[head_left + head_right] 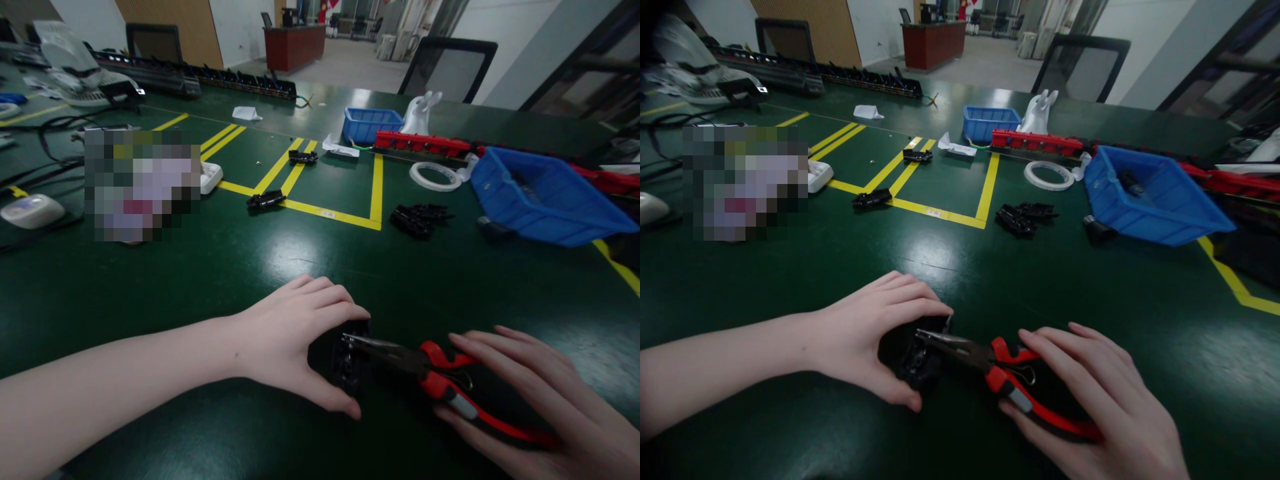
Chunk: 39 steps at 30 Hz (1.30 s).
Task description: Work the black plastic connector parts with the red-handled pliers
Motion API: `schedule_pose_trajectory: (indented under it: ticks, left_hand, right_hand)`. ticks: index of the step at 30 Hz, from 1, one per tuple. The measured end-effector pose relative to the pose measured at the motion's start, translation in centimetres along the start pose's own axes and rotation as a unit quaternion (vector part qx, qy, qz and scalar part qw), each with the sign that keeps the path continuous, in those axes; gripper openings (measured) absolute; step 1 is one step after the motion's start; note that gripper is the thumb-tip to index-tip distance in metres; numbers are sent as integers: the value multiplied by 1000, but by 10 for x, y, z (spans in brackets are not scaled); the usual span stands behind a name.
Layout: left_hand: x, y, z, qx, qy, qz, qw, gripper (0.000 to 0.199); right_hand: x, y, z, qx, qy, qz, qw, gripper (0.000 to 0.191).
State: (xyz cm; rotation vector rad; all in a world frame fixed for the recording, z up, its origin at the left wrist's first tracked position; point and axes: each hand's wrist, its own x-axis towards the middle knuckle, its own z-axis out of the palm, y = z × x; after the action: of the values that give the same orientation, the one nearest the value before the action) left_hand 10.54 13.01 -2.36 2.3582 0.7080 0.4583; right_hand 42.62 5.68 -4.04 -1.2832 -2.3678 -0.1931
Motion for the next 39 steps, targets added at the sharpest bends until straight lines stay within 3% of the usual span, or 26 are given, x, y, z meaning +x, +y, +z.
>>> schedule_pose_trajectory:
  ticks: [39]
  left_hand:
    - [-1,-2,1,-2,19,15,1000,81]
  right_hand:
    - [1,2,1,16,-5,13,1000,52]
